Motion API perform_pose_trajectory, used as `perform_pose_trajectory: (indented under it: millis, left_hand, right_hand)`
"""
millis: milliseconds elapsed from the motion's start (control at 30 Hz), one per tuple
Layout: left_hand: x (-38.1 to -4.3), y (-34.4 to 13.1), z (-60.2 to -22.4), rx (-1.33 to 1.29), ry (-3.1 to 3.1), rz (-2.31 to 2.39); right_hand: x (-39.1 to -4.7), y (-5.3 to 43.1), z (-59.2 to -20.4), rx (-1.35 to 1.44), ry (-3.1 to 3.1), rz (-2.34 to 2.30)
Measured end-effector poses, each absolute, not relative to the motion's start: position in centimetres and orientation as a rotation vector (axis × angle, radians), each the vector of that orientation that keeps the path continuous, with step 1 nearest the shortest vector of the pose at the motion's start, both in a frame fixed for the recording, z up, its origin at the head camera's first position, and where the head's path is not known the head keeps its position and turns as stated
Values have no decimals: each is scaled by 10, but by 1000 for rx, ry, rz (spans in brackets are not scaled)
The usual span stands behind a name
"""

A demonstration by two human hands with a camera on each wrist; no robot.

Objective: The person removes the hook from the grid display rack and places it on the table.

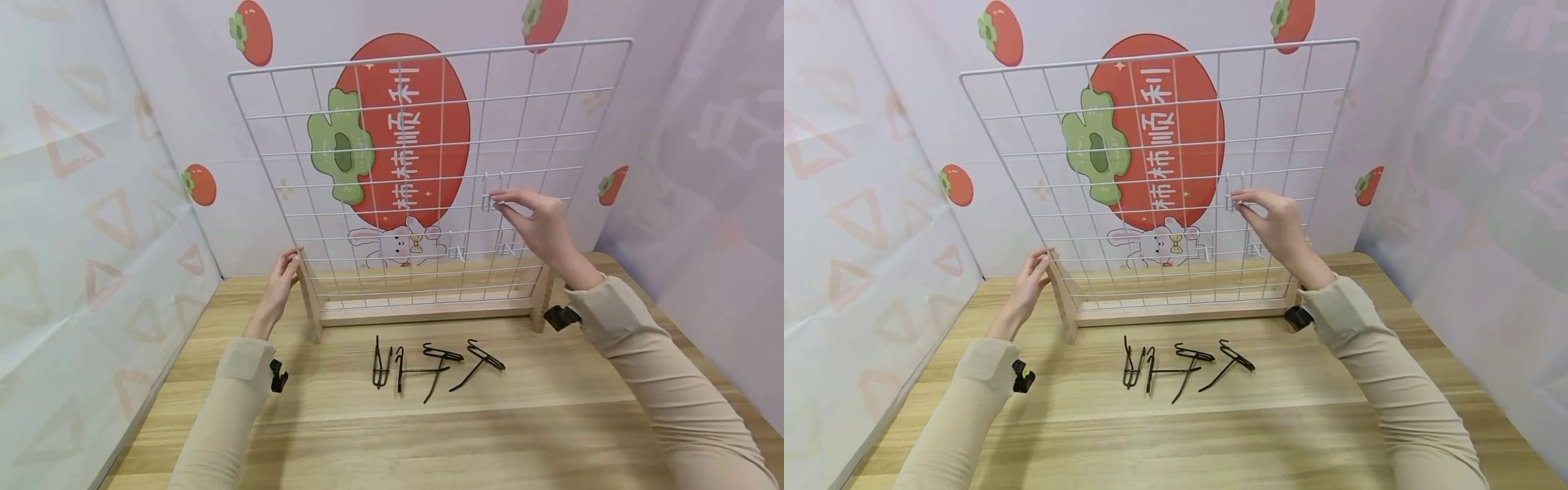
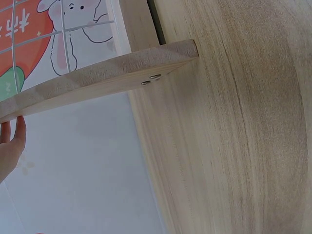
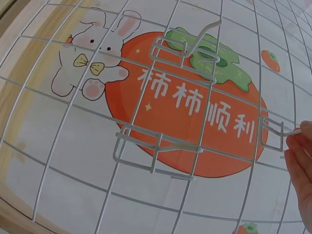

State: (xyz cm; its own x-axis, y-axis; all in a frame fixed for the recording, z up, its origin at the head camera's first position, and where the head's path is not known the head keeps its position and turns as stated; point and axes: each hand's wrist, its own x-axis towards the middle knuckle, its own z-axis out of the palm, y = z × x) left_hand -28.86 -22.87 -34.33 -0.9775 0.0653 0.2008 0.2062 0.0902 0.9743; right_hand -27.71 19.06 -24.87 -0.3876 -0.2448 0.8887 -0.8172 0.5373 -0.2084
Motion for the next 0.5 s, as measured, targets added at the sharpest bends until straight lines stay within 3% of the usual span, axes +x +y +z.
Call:
perform_pose_trajectory:
  millis: [500]
  left_hand:
    - [-289,-229,-343,-286,-2236,-2031]
  right_hand:
    - [-278,186,-240,881,-1753,857]
